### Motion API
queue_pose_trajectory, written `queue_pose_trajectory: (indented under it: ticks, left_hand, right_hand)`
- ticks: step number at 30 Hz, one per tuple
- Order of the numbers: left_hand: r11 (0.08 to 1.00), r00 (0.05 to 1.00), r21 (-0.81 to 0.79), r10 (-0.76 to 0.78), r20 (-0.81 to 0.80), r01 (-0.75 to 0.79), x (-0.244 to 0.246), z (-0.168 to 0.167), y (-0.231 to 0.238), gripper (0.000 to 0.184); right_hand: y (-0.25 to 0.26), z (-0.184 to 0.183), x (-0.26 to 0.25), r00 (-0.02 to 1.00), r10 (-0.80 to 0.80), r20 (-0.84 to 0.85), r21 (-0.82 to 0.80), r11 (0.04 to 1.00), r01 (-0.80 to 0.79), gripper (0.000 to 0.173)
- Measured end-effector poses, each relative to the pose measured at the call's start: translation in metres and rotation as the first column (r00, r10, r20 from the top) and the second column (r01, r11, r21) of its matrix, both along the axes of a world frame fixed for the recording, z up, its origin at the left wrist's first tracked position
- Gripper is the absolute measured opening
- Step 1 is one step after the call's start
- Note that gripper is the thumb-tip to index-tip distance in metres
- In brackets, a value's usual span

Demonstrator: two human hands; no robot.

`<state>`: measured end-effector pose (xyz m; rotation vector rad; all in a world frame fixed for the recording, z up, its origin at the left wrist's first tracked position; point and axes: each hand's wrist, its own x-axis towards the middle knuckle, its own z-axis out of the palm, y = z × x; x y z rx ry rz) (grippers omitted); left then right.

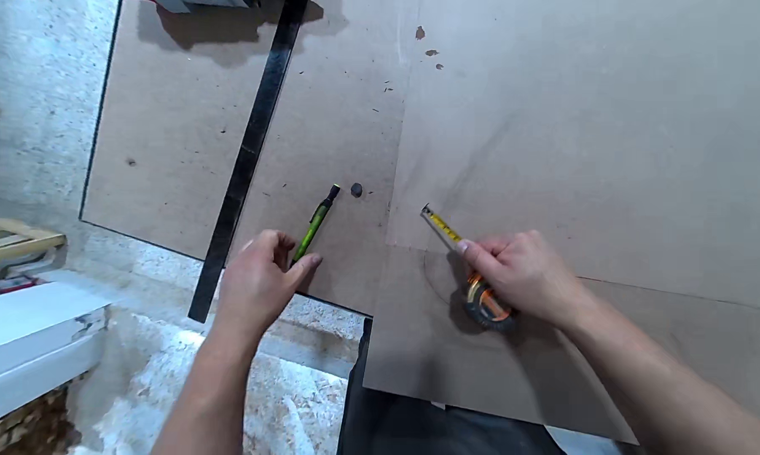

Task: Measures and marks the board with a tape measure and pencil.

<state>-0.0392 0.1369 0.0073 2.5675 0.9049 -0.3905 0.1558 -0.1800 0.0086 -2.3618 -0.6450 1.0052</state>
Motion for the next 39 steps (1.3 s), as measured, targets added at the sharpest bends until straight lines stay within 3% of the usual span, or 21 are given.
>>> queue_pose_trajectory:
  ticks: [2, 4, 6, 8, 12, 13, 15, 18, 21, 27, 39]
  left_hand:
    - [0.992, 0.993, -0.126, -0.046, -0.109, 0.032, 0.016, 0.003, 0.009, 0.025]
    - [0.973, 0.995, -0.231, -0.026, -0.092, 0.004, 0.02, 0.008, 0.016, 0.014]
    - [0.937, 0.99, -0.339, 0.114, 0.084, -0.08, 0.012, 0.012, 0.015, 0.01]
    - [0.853, 0.913, -0.508, 0.294, 0.282, -0.118, 0.006, 0.013, 0.004, 0.013]
    - [0.671, 0.685, -0.735, 0.491, 0.539, 0.097, 0.013, -0.01, -0.033, 0.016]
    - [0.659, 0.66, -0.742, 0.503, 0.558, 0.126, 0.019, -0.015, -0.044, 0.021]
    - [0.741, 0.663, -0.662, 0.439, 0.606, 0.115, 0.032, -0.025, -0.066, 0.031]
    - [0.878, 0.669, -0.445, 0.224, 0.709, 0.178, 0.046, -0.04, -0.09, 0.029]
    - [0.91, 0.629, -0.315, 0.081, 0.773, 0.27, 0.052, -0.047, -0.103, 0.027]
    - [0.882, 0.656, -0.411, 0.171, 0.736, 0.231, 0.05, -0.044, -0.1, 0.026]
    - [0.878, 0.659, -0.421, 0.18, 0.73, 0.227, 0.05, -0.043, -0.101, 0.026]
  right_hand:
    - [0.018, 0.002, -0.003, 0.999, 0.012, -0.037, -0.129, 0.992, -0.016, 0.059]
    - [0.034, 0.007, -0.003, 0.998, -0.001, -0.06, -0.277, 0.961, -0.015, 0.061]
    - [0.047, 0.013, -0.004, 0.999, 0.002, -0.051, -0.401, 0.916, -0.023, 0.062]
    - [0.054, 0.016, -0.003, 0.999, 0.014, -0.048, -0.469, 0.883, -0.035, 0.063]
    - [0.059, 0.017, -0.003, 0.998, 0.019, -0.057, -0.493, 0.869, -0.045, 0.064]
    - [0.059, 0.017, -0.003, 0.998, 0.02, -0.058, -0.496, 0.867, -0.046, 0.064]
    - [0.057, 0.015, -0.004, 0.998, 0.036, -0.05, -0.493, 0.868, -0.056, 0.064]
    - [0.058, 0.016, -0.004, 0.997, 0.068, -0.044, -0.5, 0.862, -0.081, 0.064]
    - [0.061, 0.018, -0.004, 0.995, 0.092, -0.029, -0.509, 0.856, -0.094, 0.063]
    - [0.063, 0.02, 0.001, 0.991, 0.119, -0.054, -0.517, 0.846, -0.13, 0.062]
    - [0.063, 0.02, 0.007, 0.976, 0.216, 0.001, -0.521, 0.834, -0.184, 0.06]
